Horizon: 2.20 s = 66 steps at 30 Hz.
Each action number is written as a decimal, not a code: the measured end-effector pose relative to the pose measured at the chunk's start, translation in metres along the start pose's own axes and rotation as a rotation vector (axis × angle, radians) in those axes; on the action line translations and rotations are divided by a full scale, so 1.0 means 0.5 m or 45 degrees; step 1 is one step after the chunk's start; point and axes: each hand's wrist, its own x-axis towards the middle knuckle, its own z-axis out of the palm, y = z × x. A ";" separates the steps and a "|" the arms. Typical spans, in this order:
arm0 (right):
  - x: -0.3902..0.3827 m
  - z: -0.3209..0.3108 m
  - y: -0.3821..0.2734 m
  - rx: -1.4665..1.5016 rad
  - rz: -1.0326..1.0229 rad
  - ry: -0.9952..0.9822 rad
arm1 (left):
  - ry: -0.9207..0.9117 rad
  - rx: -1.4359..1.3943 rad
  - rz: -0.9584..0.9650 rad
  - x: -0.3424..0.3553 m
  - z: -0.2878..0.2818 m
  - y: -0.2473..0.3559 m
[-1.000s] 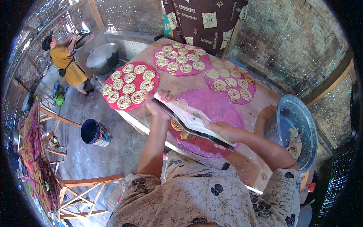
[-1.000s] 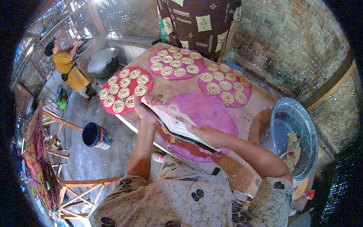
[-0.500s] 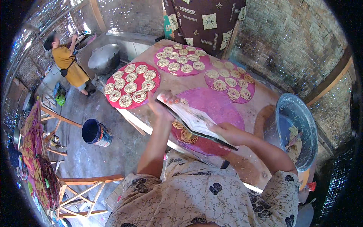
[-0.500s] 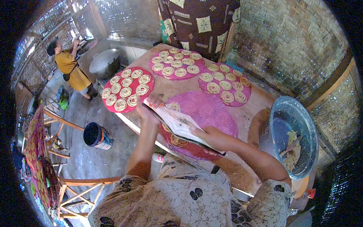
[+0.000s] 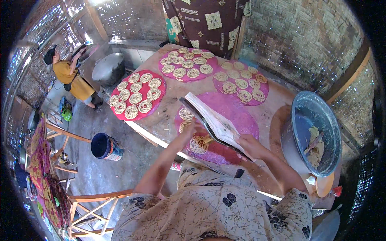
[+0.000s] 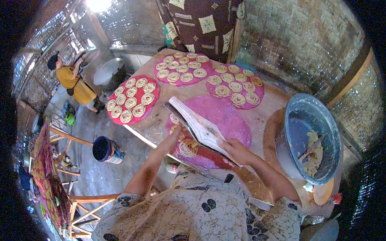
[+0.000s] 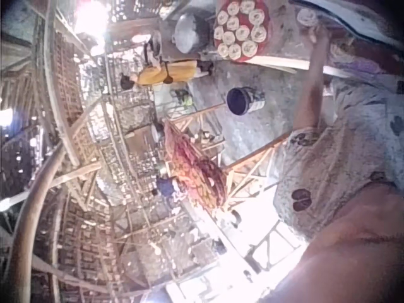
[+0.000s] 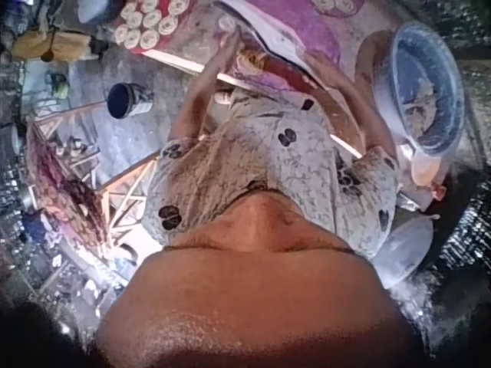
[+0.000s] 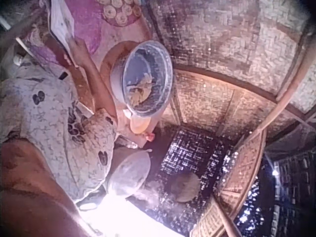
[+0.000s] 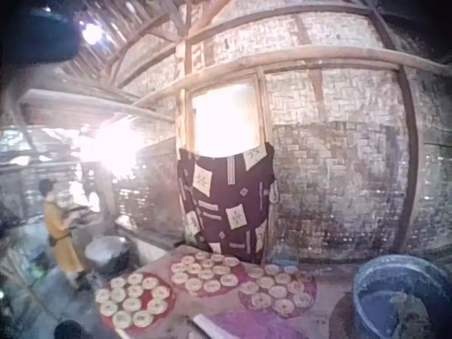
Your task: The person uses a wooden extruder to pipe spiral-shaped dough onto pink plastic sheets and refills the tool with more dough from a metal bowl using a spatula.
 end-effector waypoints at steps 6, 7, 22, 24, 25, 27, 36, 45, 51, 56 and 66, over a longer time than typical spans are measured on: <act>0.008 -0.011 0.036 0.059 -0.020 0.028 | -0.202 -0.011 -0.103 -0.027 0.044 0.006; 0.009 -0.009 0.034 0.046 -0.040 0.038 | -0.178 -0.014 -0.067 -0.012 0.042 -0.018; -0.008 -0.037 0.032 -0.032 -0.134 0.139 | 0.409 0.978 0.781 -0.044 -0.018 0.086; -0.041 -0.034 -0.001 -0.056 -0.106 0.069 | 0.247 0.066 0.809 -0.033 -0.015 0.139; -0.051 -0.032 -0.008 -0.037 -0.071 -0.017 | 0.027 -0.688 0.764 -0.054 0.005 0.211; -0.068 -0.032 -0.018 0.005 -0.002 -0.150 | 0.053 -1.273 0.524 -0.115 0.102 0.357; -0.025 -0.038 -0.002 -0.239 0.440 0.027 | -0.380 -1.847 0.480 0.114 0.087 0.113; -0.071 -0.004 -0.052 -0.326 0.379 0.085 | -0.354 -1.826 0.525 0.058 0.073 0.157; -0.051 -0.017 -0.061 -0.487 0.286 0.264 | -0.310 -1.836 0.561 0.070 0.085 0.193; -0.053 0.008 -0.043 -0.502 0.176 0.236 | -0.330 -1.780 0.543 0.038 0.060 0.200; -0.090 -0.027 0.016 -0.527 0.270 0.449 | -0.656 -1.760 0.492 0.116 0.137 0.142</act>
